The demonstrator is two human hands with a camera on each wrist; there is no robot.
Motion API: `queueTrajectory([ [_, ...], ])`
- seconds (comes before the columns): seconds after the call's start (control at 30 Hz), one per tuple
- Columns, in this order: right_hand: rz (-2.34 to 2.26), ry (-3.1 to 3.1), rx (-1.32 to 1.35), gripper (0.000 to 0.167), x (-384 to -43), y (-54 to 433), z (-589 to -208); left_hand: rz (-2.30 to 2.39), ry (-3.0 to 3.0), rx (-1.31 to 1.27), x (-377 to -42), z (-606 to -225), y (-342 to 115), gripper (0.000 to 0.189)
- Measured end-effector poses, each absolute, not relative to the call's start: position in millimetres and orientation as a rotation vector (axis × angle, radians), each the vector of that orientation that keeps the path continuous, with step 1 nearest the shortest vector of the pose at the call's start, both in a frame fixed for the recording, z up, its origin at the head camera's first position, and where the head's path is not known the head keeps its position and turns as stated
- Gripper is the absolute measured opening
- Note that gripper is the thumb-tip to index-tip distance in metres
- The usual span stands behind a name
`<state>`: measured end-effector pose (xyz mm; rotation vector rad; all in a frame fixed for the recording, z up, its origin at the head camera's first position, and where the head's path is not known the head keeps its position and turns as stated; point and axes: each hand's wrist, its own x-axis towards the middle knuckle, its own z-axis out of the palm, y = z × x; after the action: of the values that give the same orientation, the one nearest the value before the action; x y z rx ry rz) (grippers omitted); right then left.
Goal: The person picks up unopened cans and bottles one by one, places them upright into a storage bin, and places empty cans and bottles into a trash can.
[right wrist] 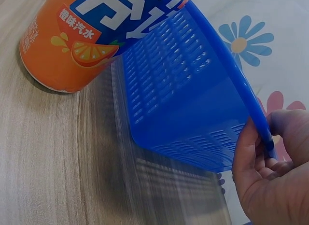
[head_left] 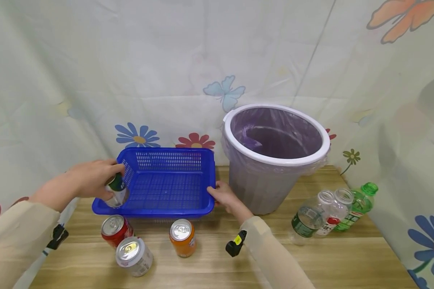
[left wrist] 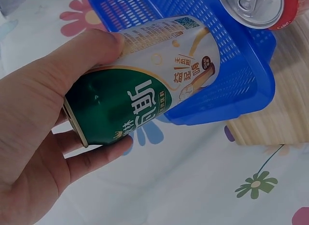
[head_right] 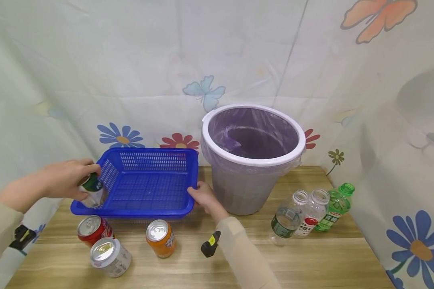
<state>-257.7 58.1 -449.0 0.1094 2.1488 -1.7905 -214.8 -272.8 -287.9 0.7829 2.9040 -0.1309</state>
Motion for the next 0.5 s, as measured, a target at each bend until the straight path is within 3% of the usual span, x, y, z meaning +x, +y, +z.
queueTrajectory([
  [0.5, -1.782, 2.154, 0.111, 0.028, -257, 58, -448, -0.106, 2.880, 0.723, -234, -299, -269, 0.049],
])
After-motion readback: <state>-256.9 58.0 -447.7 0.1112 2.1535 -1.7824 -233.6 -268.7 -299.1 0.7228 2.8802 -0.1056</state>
